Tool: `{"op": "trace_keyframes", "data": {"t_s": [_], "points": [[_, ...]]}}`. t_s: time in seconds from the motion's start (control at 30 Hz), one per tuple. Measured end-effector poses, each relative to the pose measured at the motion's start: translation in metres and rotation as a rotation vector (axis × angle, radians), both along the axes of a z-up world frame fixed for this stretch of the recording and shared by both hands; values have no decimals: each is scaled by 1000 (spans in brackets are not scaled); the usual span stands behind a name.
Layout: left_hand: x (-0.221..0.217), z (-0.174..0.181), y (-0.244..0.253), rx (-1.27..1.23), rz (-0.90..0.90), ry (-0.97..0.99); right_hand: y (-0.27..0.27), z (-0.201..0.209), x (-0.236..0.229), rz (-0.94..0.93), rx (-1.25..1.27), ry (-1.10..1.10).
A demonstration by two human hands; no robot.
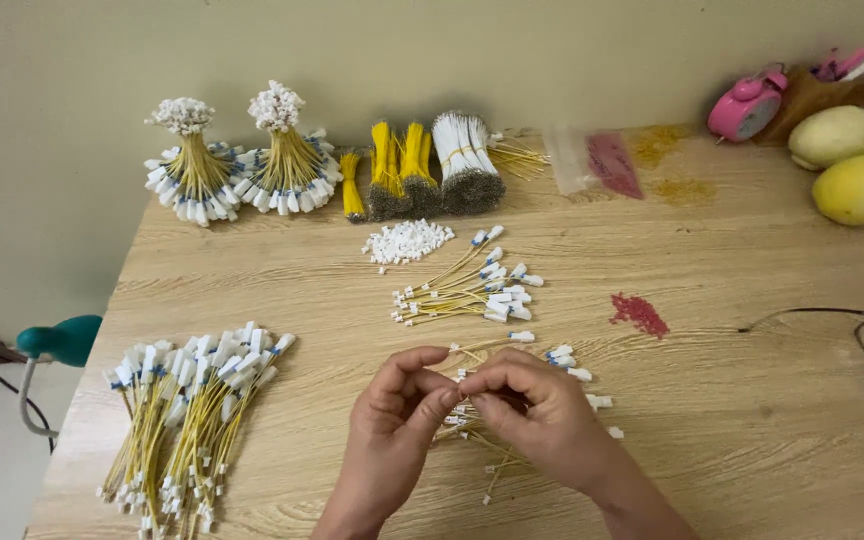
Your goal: Assembling small white connectors onto yellow electrical wires at a factory workbench.
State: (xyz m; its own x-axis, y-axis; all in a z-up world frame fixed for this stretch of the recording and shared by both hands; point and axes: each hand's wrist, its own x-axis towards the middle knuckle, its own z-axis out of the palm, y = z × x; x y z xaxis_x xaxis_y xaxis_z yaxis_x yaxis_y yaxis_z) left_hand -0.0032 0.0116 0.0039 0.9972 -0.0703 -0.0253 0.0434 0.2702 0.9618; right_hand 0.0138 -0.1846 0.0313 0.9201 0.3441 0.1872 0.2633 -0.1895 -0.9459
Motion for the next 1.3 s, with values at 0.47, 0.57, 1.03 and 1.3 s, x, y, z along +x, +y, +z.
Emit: {"op": "trace_keyframes", "data": {"t_s": [0.47, 0.57, 1.03, 1.3], "points": [[9, -7, -1, 411, 18, -87, -23, 7, 8, -81, -213, 37], [15, 16, 7, 715, 10, 26, -59, -2, 28, -349, -375, 152], [82, -3, 36, 1137, 151, -61, -139, -88, 75, -734, -881, -76], [112, -10, 21, 1242, 247, -225, -146, -87, 64, -828, -630, 42]]}}
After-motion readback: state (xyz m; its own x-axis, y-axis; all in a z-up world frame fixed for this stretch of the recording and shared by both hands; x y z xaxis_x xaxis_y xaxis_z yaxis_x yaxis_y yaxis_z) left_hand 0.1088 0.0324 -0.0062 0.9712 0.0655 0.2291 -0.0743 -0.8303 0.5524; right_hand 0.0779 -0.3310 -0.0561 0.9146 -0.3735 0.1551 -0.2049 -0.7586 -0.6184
